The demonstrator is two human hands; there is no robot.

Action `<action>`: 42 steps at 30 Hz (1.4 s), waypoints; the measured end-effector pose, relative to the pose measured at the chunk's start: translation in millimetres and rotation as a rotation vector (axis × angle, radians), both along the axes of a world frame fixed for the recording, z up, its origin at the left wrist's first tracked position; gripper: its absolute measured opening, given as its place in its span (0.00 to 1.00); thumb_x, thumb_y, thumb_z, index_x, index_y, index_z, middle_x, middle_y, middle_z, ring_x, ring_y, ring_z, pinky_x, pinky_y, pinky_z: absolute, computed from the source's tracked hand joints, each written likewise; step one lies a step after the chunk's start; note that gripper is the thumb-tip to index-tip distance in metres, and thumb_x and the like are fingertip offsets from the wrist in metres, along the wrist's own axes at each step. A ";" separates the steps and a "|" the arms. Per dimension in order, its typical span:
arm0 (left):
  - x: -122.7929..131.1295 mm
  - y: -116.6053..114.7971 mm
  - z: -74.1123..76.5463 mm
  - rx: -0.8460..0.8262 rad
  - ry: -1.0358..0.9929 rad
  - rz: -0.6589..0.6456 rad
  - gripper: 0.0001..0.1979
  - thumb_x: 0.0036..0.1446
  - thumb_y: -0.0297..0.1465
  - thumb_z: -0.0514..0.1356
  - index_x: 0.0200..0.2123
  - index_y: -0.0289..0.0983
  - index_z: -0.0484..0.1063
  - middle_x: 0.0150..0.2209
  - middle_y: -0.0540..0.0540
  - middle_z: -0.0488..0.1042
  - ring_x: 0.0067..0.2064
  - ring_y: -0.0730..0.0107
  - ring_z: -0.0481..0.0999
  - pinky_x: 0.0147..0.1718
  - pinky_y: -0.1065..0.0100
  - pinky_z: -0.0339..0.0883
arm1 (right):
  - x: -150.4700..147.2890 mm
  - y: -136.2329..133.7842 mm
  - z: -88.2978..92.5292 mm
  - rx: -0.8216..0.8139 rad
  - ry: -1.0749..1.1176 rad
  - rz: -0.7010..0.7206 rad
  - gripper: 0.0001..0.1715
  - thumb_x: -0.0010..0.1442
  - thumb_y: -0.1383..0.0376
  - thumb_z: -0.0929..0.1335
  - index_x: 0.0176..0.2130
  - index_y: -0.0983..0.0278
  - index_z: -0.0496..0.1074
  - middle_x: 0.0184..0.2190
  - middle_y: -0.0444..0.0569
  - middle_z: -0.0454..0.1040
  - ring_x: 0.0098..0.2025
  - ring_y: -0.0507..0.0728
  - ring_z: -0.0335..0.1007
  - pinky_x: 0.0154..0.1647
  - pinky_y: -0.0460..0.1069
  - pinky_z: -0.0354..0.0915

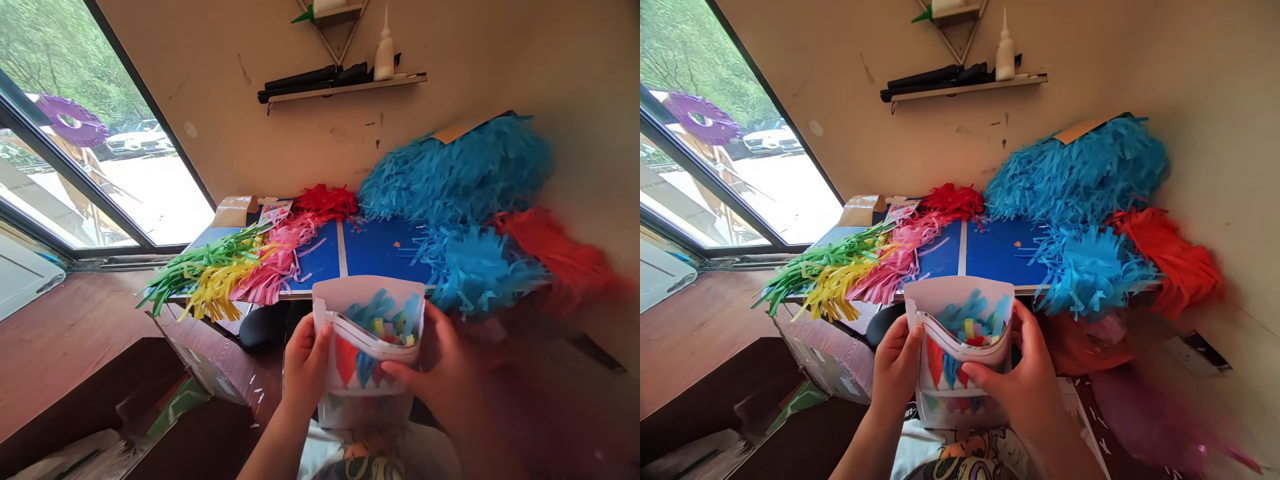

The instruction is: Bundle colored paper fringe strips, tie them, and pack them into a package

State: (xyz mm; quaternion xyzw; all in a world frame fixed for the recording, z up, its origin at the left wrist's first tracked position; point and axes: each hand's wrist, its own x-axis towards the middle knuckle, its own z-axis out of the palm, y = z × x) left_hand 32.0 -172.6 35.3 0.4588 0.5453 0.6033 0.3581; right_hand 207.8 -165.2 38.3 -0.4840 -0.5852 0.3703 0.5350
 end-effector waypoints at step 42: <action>-20.1 -8.7 -12.5 0.099 0.070 -0.006 0.16 0.56 0.42 0.55 0.38 0.36 0.73 0.33 0.46 0.76 0.35 0.65 0.74 0.35 0.69 0.67 | 6.2 28.1 -29.0 0.038 0.389 0.130 0.20 0.53 0.61 0.70 0.47 0.55 0.69 0.41 0.48 0.72 0.42 0.56 0.69 0.42 0.50 0.67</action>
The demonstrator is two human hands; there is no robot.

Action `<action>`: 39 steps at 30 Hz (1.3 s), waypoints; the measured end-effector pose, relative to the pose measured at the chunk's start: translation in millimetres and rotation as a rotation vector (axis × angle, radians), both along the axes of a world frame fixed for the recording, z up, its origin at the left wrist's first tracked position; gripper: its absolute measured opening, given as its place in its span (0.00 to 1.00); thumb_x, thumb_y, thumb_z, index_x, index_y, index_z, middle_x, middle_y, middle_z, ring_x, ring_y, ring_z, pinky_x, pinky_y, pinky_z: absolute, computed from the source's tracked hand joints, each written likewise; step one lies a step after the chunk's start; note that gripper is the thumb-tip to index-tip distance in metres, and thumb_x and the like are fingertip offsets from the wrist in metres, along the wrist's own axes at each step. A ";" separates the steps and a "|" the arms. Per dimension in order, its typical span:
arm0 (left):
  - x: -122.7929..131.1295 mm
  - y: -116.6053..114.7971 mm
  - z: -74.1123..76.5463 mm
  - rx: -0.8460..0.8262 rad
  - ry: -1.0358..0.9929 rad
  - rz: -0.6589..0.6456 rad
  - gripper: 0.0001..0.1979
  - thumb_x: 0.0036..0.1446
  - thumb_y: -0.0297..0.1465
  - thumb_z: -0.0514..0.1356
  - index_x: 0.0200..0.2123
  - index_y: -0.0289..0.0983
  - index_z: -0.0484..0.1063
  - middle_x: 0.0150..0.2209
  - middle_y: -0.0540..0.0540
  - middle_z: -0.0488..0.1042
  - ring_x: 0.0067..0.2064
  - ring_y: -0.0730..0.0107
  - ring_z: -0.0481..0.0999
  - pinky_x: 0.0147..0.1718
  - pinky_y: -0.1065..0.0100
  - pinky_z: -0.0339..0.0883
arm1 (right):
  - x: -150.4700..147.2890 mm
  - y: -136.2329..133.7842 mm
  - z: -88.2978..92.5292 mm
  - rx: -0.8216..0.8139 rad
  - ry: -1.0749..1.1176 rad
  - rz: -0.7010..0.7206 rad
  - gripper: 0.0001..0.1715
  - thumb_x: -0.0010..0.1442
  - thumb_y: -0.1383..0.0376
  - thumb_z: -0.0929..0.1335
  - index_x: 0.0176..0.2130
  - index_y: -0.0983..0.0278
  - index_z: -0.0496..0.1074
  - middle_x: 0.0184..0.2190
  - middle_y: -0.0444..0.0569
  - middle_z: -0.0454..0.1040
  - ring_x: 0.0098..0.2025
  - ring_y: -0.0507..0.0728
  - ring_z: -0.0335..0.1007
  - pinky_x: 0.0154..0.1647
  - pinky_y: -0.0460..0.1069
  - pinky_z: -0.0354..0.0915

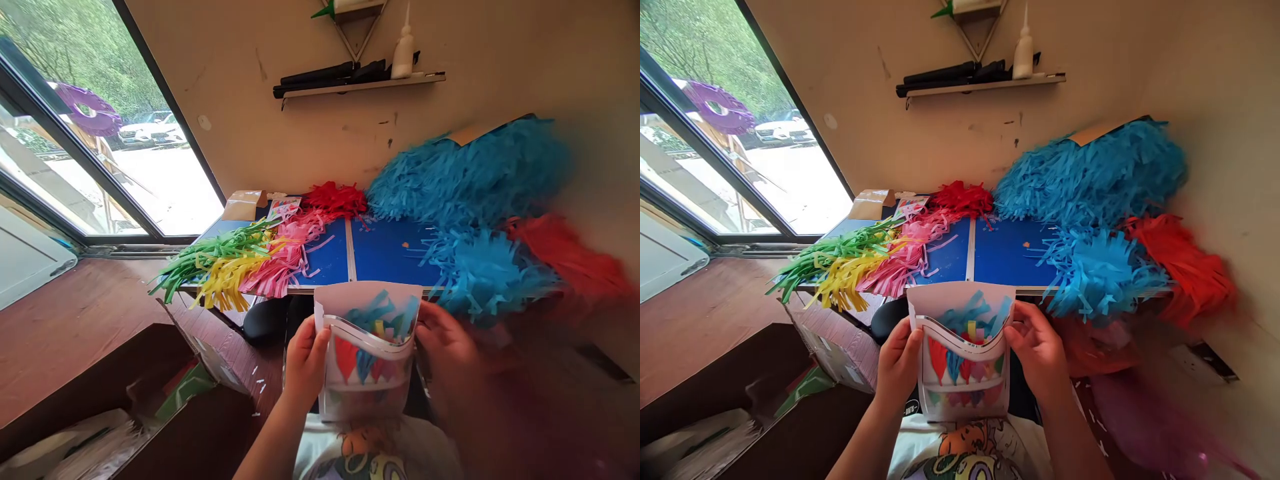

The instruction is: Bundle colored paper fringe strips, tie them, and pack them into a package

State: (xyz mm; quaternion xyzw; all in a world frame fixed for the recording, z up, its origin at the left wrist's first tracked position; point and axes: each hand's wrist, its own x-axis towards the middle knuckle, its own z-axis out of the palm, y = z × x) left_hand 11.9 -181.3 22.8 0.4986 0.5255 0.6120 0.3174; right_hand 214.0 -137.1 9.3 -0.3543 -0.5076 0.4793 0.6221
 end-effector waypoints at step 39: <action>-18.6 7.1 17.8 0.362 0.186 -0.046 0.04 0.53 0.27 0.61 0.33 0.37 0.70 0.34 0.47 0.71 0.32 0.74 0.72 0.27 0.76 0.66 | 22.8 26.3 18.4 0.305 -0.340 0.154 0.05 0.51 0.62 0.71 0.33 0.57 0.75 0.31 0.46 0.71 0.33 0.55 0.68 0.32 0.48 0.66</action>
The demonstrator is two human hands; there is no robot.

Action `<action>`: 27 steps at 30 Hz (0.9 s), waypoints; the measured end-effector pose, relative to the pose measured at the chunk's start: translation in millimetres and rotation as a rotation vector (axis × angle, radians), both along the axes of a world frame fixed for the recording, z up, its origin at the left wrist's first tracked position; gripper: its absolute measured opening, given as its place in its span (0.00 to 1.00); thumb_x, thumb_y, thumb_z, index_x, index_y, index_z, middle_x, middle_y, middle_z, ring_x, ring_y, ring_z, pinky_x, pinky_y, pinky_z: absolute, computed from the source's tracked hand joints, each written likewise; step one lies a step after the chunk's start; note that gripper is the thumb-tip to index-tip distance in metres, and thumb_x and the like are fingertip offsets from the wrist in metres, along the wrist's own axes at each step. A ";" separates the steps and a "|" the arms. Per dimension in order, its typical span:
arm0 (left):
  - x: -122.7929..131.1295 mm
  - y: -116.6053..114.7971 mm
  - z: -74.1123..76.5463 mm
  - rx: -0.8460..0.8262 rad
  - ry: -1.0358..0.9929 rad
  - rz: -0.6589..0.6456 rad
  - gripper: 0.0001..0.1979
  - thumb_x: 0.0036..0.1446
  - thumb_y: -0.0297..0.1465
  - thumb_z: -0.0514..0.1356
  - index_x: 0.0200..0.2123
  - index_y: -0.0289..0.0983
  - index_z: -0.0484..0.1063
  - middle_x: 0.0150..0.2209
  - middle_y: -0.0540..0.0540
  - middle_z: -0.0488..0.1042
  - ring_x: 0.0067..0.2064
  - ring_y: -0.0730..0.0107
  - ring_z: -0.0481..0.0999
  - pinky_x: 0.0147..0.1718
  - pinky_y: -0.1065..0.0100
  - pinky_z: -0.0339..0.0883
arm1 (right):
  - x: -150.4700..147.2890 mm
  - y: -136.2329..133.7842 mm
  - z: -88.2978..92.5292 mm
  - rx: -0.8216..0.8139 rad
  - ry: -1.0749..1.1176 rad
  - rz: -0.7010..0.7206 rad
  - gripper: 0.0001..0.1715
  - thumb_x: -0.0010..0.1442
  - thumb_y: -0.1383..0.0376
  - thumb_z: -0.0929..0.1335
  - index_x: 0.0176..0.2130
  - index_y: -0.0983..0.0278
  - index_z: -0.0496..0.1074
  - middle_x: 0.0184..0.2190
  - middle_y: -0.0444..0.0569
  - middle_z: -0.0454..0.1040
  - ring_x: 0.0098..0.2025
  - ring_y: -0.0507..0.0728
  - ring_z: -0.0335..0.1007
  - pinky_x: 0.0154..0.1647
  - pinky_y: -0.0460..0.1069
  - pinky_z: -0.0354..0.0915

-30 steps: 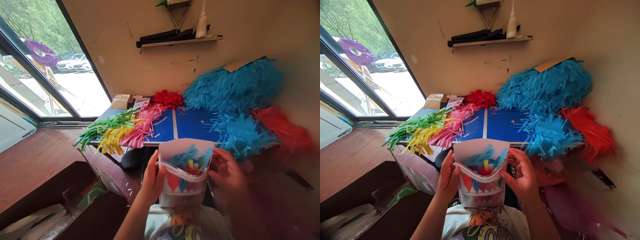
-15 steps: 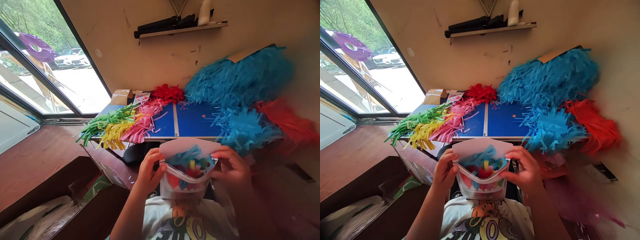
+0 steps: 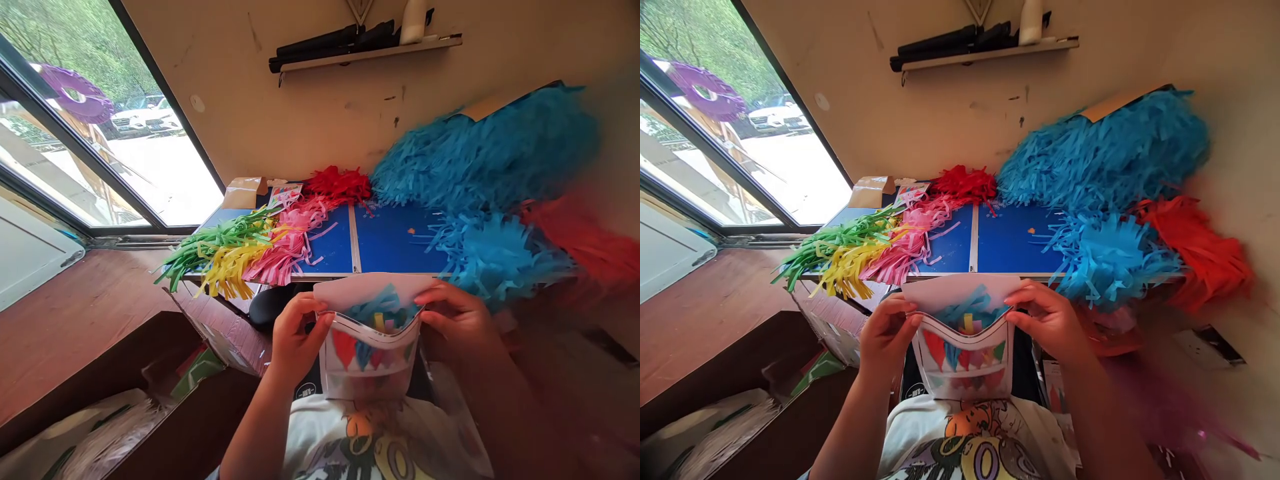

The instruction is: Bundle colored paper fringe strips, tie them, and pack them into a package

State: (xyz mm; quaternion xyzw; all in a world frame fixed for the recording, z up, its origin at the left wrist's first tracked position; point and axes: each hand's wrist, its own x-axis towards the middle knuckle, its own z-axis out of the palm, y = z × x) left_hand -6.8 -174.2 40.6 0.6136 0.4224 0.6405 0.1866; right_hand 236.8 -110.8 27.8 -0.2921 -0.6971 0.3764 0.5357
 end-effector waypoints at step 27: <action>14.0 19.7 0.0 -0.176 -0.254 -0.056 0.22 0.52 0.36 0.63 0.49 0.41 0.62 0.35 0.48 0.71 0.30 0.75 0.71 0.29 0.74 0.65 | -26.2 7.7 18.6 -0.471 0.137 0.026 0.40 0.41 0.60 0.76 0.50 0.56 0.57 0.39 0.47 0.73 0.37 0.58 0.73 0.32 0.50 0.70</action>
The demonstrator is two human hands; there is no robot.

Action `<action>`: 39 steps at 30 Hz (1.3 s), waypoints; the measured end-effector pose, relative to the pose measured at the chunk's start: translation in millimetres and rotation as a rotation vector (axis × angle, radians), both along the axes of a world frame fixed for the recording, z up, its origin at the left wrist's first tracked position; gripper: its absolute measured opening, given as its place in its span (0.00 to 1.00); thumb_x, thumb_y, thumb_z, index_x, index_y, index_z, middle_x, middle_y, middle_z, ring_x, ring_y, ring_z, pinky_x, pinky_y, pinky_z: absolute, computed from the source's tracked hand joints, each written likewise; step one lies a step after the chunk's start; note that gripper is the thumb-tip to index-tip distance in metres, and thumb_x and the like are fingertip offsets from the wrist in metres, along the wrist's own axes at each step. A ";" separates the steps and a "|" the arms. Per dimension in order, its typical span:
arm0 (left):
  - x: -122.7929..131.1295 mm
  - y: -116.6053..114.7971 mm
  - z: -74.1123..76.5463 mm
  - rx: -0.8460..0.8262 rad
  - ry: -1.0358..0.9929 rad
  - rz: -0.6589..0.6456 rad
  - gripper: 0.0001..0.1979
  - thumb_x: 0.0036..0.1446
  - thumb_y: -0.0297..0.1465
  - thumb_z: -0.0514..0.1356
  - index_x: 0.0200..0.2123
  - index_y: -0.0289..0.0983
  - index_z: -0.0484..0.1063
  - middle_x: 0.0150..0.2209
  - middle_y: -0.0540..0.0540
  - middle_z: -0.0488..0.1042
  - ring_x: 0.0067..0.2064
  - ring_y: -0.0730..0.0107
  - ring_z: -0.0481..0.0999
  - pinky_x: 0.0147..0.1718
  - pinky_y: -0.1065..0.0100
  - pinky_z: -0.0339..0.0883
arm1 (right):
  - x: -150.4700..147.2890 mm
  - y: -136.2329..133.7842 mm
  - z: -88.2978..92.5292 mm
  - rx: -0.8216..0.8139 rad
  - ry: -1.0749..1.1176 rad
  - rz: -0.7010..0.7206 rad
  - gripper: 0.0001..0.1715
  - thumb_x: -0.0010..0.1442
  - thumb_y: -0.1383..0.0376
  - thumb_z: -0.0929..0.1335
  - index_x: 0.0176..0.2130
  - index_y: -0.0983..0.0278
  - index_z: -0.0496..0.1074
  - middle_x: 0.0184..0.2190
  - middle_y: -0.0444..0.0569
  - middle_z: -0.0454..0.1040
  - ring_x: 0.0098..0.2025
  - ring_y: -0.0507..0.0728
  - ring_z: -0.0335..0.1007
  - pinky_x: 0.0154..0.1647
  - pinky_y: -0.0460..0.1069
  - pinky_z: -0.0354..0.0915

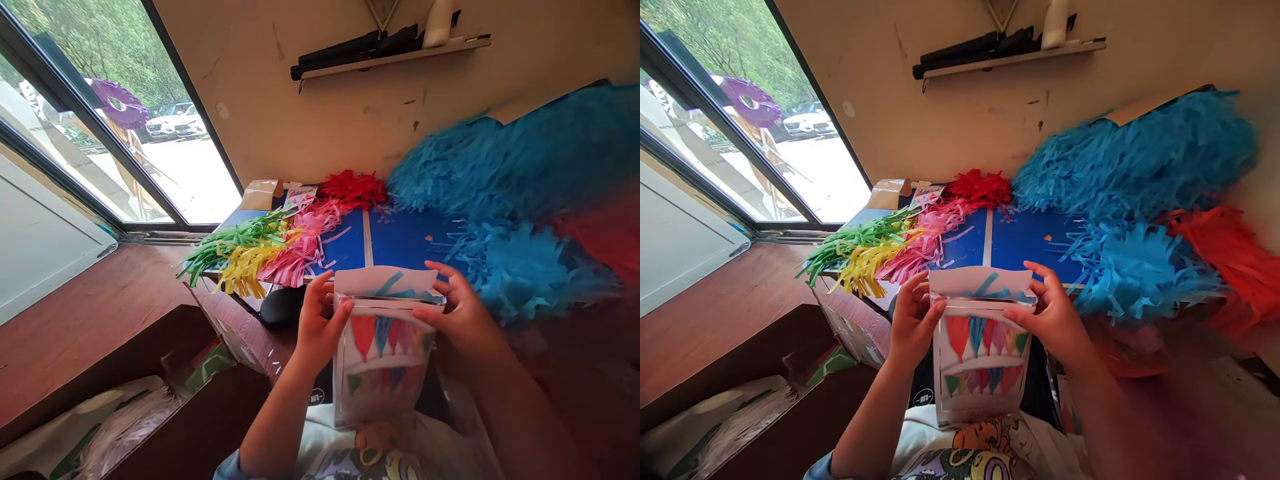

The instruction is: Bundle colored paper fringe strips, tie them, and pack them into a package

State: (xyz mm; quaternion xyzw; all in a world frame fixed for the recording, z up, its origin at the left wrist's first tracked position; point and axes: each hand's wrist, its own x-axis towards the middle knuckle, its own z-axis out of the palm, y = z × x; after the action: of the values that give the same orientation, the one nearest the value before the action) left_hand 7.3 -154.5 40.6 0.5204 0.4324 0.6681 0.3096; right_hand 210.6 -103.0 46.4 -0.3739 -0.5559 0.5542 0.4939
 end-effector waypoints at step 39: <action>-38.4 6.6 23.6 -0.109 0.235 -0.425 0.12 0.56 0.36 0.59 0.43 0.38 0.66 0.35 0.47 0.67 0.33 0.73 0.68 0.31 0.73 0.64 | 0.0 -2.5 11.1 -0.091 0.073 0.120 0.17 0.42 0.64 0.75 0.31 0.59 0.66 0.27 0.41 0.72 0.26 0.53 0.70 0.26 0.48 0.65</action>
State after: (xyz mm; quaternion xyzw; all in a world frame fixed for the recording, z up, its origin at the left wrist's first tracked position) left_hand -31.1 -147.9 64.1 0.6564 0.3815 0.4986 0.4182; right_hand 210.6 -105.6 57.5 -0.3416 -0.5332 0.6207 0.4624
